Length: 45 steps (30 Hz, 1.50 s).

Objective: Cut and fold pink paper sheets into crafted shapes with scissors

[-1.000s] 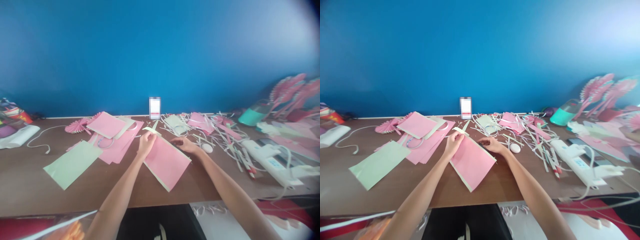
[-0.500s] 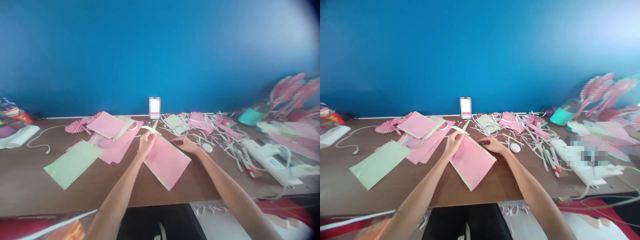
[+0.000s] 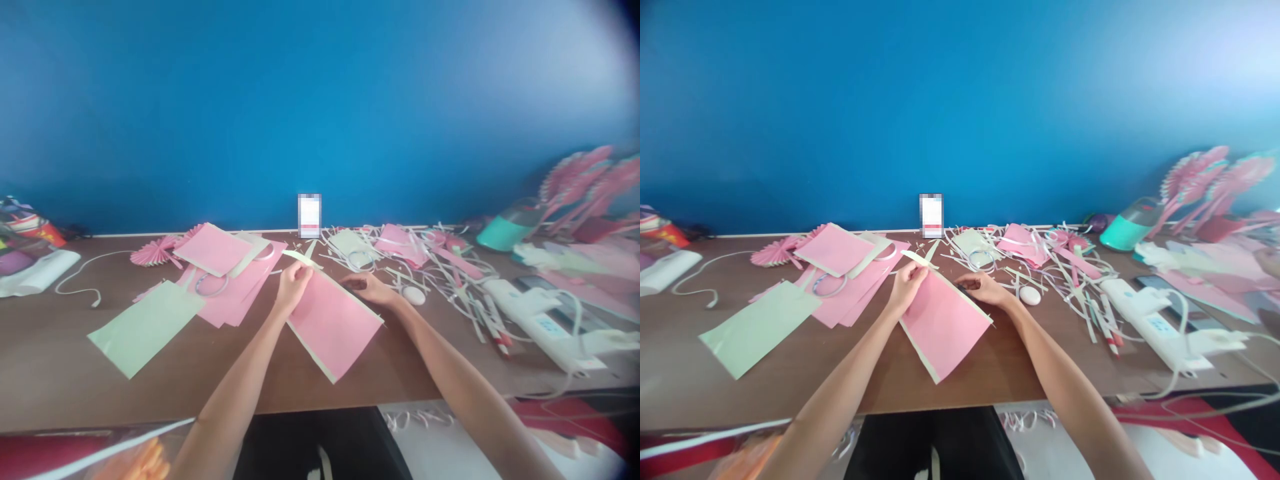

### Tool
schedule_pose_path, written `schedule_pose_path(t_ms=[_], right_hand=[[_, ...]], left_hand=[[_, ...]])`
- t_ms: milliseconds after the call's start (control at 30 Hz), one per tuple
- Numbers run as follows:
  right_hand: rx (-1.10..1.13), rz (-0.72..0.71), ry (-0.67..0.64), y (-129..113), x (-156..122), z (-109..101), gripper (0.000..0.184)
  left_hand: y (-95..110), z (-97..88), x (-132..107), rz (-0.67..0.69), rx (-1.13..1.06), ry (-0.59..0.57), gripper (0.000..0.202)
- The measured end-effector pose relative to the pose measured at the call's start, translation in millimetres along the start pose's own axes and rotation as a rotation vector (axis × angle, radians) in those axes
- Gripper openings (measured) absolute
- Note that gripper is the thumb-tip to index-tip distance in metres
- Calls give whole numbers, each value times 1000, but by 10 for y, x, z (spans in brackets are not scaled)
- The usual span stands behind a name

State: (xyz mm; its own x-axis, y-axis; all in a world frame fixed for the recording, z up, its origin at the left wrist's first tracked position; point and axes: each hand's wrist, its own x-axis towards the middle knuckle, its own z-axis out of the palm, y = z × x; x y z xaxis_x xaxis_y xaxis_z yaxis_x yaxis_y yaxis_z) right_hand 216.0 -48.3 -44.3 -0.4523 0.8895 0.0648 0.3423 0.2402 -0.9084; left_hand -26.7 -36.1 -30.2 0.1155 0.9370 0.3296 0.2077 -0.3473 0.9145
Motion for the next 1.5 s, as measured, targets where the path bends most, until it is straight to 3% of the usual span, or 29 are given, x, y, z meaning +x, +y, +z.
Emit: schedule_pose_path(t_ms=[267, 767, 1500], right_hand=[[121, 32, -18, 4, -10, 6, 46], [7, 39, -9, -127, -38, 14, 40], [-21, 2, 21, -69, -23, 39, 38]], left_hand=[[25, -2, -9, -19, -28, -2, 26], [41, 17, 0, -39, -114, -6, 34], [38, 45, -30, -74, -131, -78, 37]])
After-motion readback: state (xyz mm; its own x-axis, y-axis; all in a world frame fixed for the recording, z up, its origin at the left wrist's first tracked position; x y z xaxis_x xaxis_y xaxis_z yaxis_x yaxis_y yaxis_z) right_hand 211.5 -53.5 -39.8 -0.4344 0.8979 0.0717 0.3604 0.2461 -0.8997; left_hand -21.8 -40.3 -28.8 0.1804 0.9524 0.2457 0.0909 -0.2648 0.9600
